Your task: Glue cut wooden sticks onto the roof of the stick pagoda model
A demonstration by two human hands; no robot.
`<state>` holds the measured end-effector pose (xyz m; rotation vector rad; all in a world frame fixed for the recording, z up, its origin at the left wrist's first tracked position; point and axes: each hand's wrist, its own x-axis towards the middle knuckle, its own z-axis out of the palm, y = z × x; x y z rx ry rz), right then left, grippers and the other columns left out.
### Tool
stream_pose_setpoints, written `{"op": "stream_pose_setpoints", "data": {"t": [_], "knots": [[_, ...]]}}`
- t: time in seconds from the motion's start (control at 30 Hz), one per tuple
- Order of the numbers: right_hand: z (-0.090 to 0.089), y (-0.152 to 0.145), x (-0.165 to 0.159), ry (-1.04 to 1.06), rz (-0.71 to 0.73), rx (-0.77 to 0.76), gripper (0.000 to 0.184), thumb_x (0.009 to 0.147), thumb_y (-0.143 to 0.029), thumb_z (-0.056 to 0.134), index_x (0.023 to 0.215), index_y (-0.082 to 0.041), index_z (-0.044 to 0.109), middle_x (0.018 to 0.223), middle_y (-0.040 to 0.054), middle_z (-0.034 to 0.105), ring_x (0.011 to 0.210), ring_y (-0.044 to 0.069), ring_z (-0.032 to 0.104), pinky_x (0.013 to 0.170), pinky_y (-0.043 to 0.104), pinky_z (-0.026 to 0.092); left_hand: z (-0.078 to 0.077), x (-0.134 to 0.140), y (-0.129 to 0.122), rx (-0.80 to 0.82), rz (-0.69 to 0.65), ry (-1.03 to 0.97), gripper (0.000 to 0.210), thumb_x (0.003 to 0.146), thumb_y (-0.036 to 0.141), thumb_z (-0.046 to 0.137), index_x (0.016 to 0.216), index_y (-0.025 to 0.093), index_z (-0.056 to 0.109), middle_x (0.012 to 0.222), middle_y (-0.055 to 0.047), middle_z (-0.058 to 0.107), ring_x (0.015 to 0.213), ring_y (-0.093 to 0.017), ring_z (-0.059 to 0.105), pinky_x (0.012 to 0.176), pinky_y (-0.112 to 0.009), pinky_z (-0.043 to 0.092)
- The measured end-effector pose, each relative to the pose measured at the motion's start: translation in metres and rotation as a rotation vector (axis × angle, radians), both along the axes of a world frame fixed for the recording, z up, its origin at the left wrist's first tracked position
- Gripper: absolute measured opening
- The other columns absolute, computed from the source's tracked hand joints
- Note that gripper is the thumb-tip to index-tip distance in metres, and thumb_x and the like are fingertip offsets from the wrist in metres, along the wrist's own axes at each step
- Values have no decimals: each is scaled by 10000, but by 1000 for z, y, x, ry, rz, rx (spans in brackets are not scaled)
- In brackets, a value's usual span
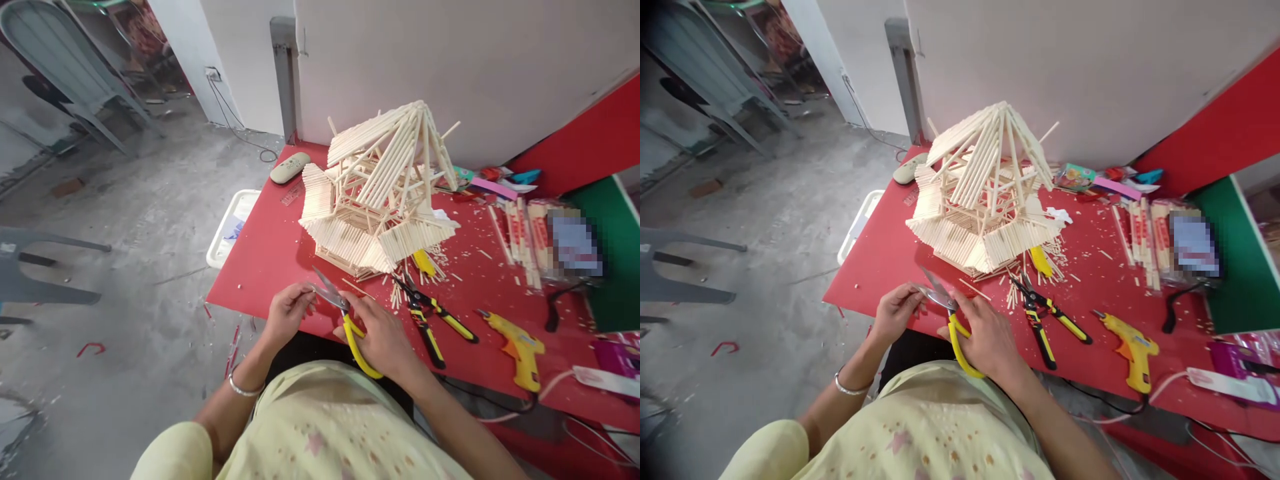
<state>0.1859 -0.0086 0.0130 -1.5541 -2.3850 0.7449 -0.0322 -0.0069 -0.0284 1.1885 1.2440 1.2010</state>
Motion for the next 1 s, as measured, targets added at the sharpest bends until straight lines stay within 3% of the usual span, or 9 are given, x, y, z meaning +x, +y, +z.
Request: {"op": "stream_pose_setpoints", "data": {"t": [0.23, 0.63, 0.8, 1.0], "knots": [[4, 2, -7, -81, 48, 43, 561, 911, -530, 541, 1411, -284, 477, 1061, 71, 635, 945, 228, 642, 752, 321, 482, -1, -2, 0, 70, -9, 77, 210, 926, 291, 562, 808, 159, 676, 758, -55, 680, 583, -133, 633, 539, -237, 508], [1, -1, -3, -76, 37, 10, 562, 915, -538, 535, 1400, -256, 491, 1035, 86, 674, 877, 234, 668, 686, 312, 465, -3, 1, 2, 99, -56, 161, 226, 940, 254, 539, 788, 163, 678, 665, -27, 649, 559, -120, 601, 559, -229, 477], [-4, -2, 1, 39, 52, -57, 495, 933, -534, 521, 1351, -270, 515, 977, 35, 728, 828, 200, 692, 664, 279, 446, -4, 5, 2, 54, -75, 84, 251, 945, 316, 554, 772, 166, 655, 622, -15, 615, 537, -116, 574, 563, -236, 470], [0, 1, 5, -88, 56, 47, 562, 907, -557, 534, 1385, -265, 503, 1050, 79, 684, 923, 244, 663, 716, 315, 450, -8, 8, 4, 16, -91, -6, 301, 955, 384, 530, 780, 161, 633, 640, -13, 595, 518, -107, 545, 532, -237, 444]]}}
